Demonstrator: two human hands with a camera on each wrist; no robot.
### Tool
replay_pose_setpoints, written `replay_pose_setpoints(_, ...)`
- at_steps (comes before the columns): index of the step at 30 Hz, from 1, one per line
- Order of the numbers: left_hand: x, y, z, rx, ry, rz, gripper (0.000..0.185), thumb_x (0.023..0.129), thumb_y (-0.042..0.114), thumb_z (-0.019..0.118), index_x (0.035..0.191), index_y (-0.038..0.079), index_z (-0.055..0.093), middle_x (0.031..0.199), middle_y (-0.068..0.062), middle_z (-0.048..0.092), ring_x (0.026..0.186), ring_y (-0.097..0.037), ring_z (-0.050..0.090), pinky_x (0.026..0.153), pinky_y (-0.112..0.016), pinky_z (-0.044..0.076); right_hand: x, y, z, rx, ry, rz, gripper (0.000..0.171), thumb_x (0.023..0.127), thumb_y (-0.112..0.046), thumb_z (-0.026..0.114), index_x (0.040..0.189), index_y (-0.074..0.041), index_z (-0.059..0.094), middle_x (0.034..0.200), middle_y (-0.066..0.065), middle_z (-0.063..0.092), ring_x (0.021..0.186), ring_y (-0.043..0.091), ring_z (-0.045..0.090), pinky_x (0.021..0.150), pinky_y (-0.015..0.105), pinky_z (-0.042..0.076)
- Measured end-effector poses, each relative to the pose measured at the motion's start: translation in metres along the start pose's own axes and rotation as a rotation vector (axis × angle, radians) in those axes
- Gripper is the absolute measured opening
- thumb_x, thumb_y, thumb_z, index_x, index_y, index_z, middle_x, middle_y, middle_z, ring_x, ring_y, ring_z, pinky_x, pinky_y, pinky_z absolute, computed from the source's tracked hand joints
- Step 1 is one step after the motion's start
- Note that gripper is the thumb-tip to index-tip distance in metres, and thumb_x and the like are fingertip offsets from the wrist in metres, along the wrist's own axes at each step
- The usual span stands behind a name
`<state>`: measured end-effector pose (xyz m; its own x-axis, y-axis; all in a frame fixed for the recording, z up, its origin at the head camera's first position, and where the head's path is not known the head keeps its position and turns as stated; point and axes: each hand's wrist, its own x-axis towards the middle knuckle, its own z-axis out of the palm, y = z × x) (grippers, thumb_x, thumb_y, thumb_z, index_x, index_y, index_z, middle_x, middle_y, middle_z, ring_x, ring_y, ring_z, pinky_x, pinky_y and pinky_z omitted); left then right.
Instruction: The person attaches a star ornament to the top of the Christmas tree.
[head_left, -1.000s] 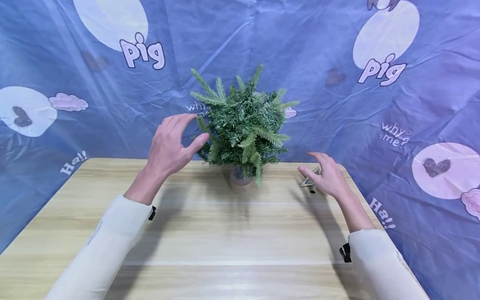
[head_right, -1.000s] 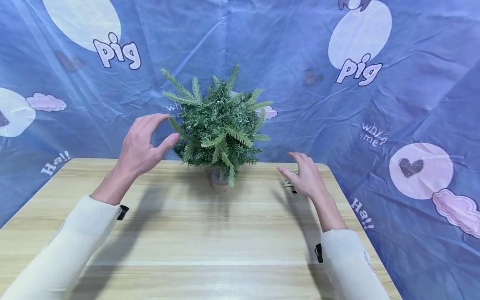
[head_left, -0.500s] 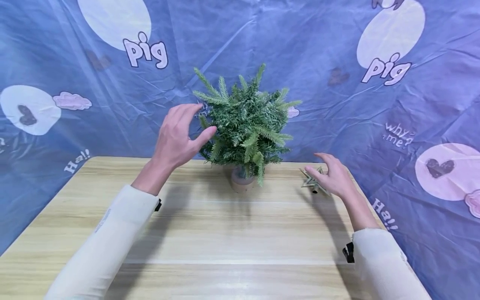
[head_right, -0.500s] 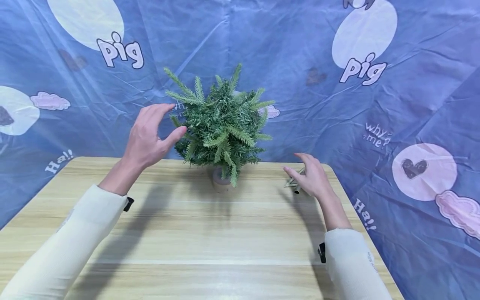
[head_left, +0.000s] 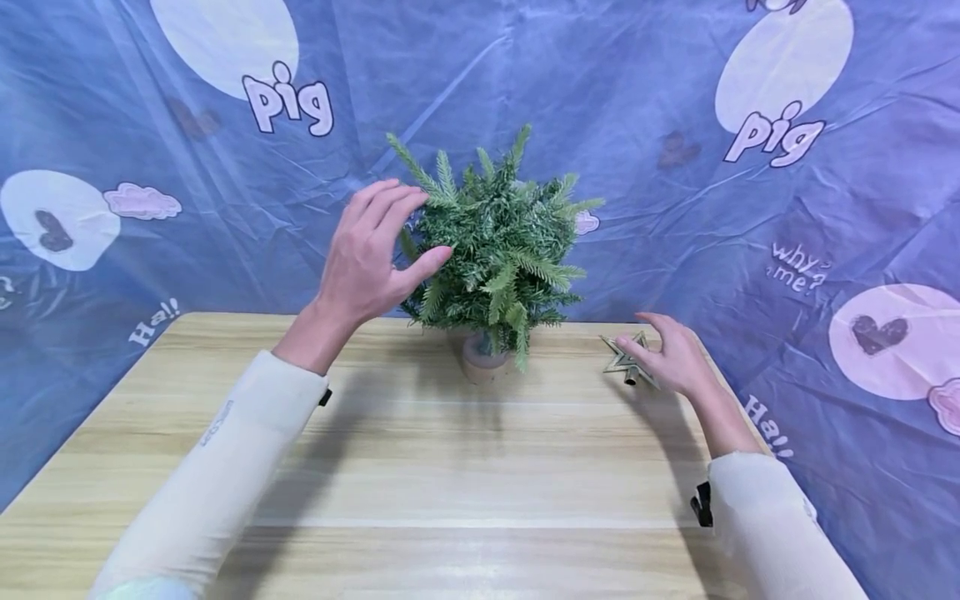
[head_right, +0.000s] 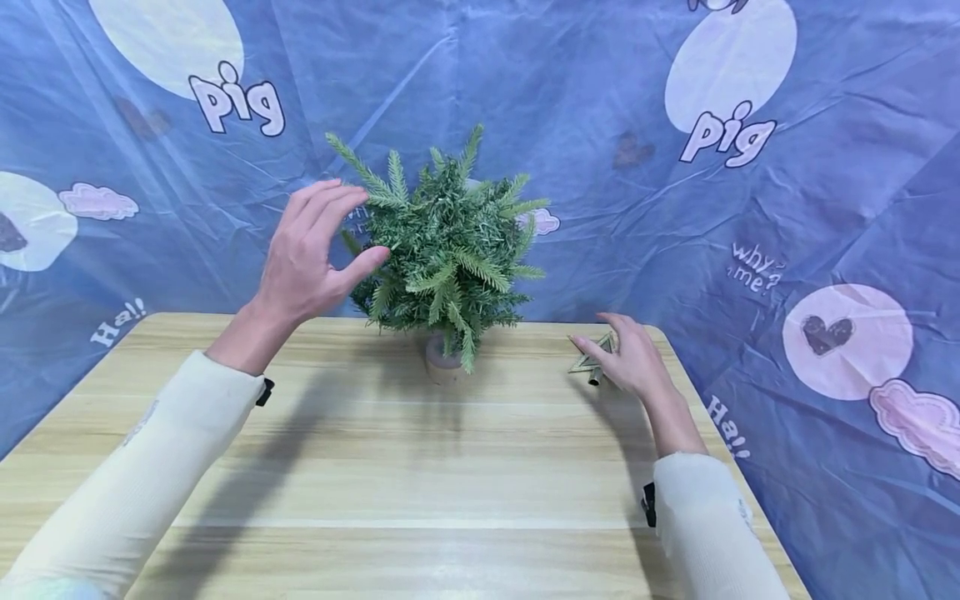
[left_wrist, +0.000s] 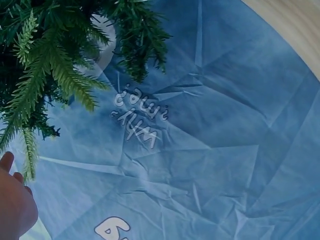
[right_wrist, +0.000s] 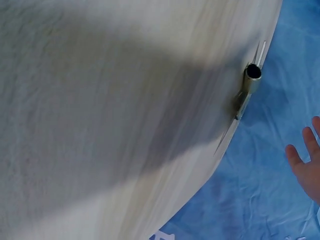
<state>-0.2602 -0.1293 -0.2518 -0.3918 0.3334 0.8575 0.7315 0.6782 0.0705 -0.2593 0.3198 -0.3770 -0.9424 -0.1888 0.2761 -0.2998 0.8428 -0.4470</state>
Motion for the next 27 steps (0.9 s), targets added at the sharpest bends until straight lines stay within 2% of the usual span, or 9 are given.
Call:
replay_pose_setpoints(3,0.005,0.002,0.000,0.003,-0.006,0.033,0.070,0.091,0.057,0.058,0.131,-0.001,0.063,0.134,-0.018,0.062,0.131,-0.035,0.049,0.118,-0.042,0.027,0.001,0.005,0.001,-0.004,-0.002,0.014,0.070,0.098,-0.046,0.063,0.144,0.005,0.048,0.143,0.035,0.047,0.133,0.054,0.040,0.107,0.066,0.031)
replay_pose_setpoints(9,0.016,0.005,0.004,-0.027,-0.076,0.078,0.065,0.093,0.054,0.056,0.129,-0.001,0.065,0.132,-0.017,0.063,0.128,-0.032,0.051,0.115,-0.041,0.032,0.002,0.015,0.003,-0.011,-0.014,0.024,0.070,0.098,-0.045,0.064,0.143,0.008,0.049,0.141,0.034,0.049,0.132,0.054,0.041,0.108,0.065,0.031)
replay_pose_setpoints(13,0.022,0.006,0.008,-0.033,-0.116,0.093,0.063,0.093,0.050,0.059,0.130,0.000,0.064,0.134,-0.016,0.062,0.131,-0.032,0.050,0.117,-0.040,0.030,0.003,0.018,0.002,-0.015,-0.016,0.015,0.070,0.097,-0.043,0.066,0.142,0.009,0.049,0.140,0.035,0.050,0.131,0.055,0.043,0.107,0.065,0.033)
replay_pose_setpoints(19,0.031,0.007,0.010,0.013,-0.169,0.092,0.065,0.093,0.054,0.060,0.131,0.001,0.064,0.136,-0.015,0.061,0.134,-0.032,0.047,0.119,-0.038,0.027,0.004,0.019,-0.001,0.005,-0.050,0.041,0.075,0.097,-0.046,0.066,0.145,0.009,0.046,0.144,0.035,0.047,0.130,0.054,0.043,0.106,0.066,0.034)
replay_pose_setpoints(24,0.035,0.010,0.010,0.032,-0.253,0.064,0.070,0.093,0.059,0.059,0.134,0.003,0.063,0.138,-0.014,0.060,0.135,-0.030,0.047,0.119,-0.038,0.027,0.004,0.021,0.000,0.012,-0.075,0.061,0.076,0.097,-0.045,0.066,0.146,0.009,0.044,0.145,0.034,0.046,0.131,0.054,0.043,0.106,0.066,0.034)
replay_pose_setpoints(27,0.037,0.012,0.011,0.068,-0.281,0.084,0.072,0.093,0.061,0.058,0.133,0.002,0.063,0.136,-0.014,0.061,0.134,-0.031,0.048,0.118,-0.038,0.030,0.005,0.022,0.001,0.014,-0.077,0.064,0.076,0.097,-0.046,0.066,0.145,0.009,0.045,0.145,0.034,0.046,0.133,0.054,0.040,0.108,0.066,0.032)
